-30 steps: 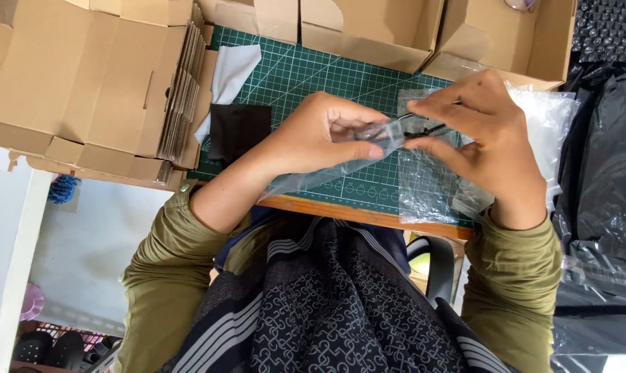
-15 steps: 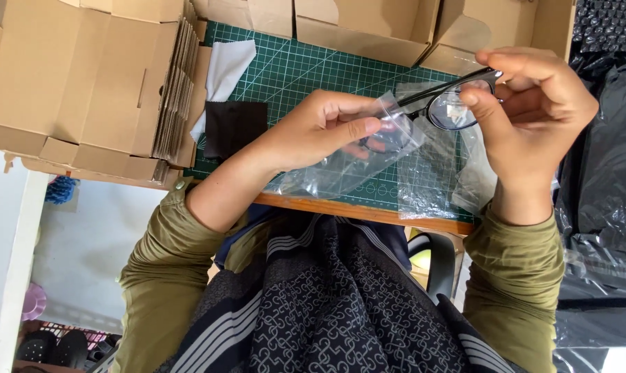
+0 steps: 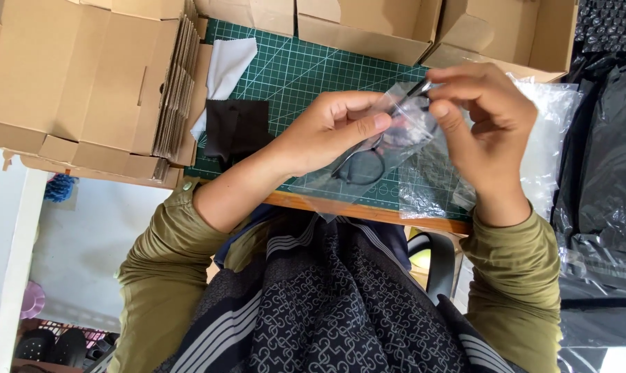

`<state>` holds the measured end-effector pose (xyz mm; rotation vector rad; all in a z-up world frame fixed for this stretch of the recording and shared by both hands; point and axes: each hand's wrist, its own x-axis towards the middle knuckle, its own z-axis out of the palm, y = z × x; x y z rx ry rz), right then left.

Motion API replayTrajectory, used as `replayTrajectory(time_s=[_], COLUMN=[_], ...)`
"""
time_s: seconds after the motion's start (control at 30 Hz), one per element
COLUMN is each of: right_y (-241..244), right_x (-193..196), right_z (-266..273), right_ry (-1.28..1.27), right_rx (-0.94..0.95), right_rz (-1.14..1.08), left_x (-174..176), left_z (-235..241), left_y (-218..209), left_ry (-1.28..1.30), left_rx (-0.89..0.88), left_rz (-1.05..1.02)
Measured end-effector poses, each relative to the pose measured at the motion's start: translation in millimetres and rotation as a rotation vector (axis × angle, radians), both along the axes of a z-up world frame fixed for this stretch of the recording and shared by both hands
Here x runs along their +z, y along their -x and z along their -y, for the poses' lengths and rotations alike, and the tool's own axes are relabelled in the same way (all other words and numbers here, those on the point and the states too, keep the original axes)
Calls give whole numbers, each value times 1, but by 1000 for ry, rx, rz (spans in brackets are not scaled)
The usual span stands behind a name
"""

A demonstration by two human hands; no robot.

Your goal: Cleaning eyeglasses and performing a full sequence of packaging steps including wrapping, box assembly, and bagging for shipment.

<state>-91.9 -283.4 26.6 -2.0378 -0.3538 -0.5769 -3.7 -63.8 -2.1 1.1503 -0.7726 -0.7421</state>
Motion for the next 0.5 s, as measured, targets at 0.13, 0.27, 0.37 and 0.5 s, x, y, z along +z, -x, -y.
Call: replayTrajectory(time_s=[0.13, 0.27, 0.37, 0.5], right_y=[-5, -7, -7, -3], right_x=[1, -2, -5, -6], right_z=[-9, -15, -14, -14], right_ry=[71, 115, 107, 35], right_rx=[93, 211, 208, 57], right_rz=[9, -60, -108, -161], left_x=[-7, -5, -9, -4], left_z=[3, 1, 2, 1], left_y=[0, 1, 1, 3], left_ry=[130, 112, 113, 66], left_rx=[25, 106, 131, 196], left_rz=[-101, -4, 38, 88])
